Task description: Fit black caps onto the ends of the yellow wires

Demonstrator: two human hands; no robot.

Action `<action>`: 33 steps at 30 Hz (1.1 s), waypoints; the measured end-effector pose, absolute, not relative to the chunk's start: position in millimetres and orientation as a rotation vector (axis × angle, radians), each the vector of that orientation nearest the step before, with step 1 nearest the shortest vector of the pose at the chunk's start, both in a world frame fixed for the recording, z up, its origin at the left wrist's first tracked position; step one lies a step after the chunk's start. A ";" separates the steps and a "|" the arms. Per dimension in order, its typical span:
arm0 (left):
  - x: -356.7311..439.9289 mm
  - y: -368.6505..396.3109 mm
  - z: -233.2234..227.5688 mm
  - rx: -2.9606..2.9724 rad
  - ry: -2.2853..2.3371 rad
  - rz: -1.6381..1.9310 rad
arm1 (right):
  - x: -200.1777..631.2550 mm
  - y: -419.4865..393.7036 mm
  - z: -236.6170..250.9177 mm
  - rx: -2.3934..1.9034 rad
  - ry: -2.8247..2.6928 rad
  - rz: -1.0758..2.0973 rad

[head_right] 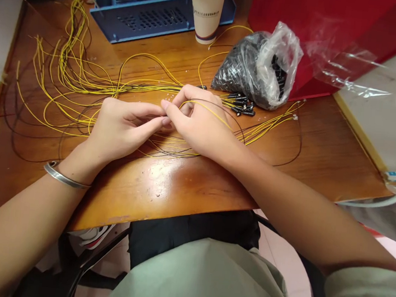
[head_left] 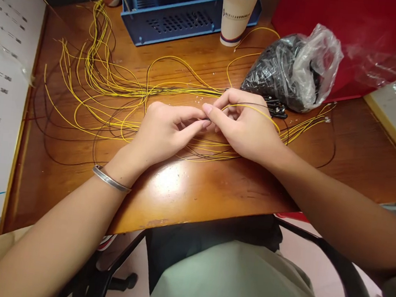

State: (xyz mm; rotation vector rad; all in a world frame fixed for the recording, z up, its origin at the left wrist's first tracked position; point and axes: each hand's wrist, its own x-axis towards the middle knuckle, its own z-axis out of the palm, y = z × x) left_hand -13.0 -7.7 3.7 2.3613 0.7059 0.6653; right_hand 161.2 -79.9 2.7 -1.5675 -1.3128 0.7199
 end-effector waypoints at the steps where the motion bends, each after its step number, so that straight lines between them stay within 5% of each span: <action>1: -13.0 -7.7 4.1 2.378 0.704 0.656 | 161.2 -79.6 3.1 -1.597 -1.339 0.716; 14: -11.4 -7.8 10.6 2.340 0.721 0.527 | 159.3 -79.1 8.5 -1.674 -1.568 0.545; 33: -12.9 -6.9 7.3 2.526 0.662 0.563 | 159.5 -77.7 -2.8 -1.555 -1.432 0.719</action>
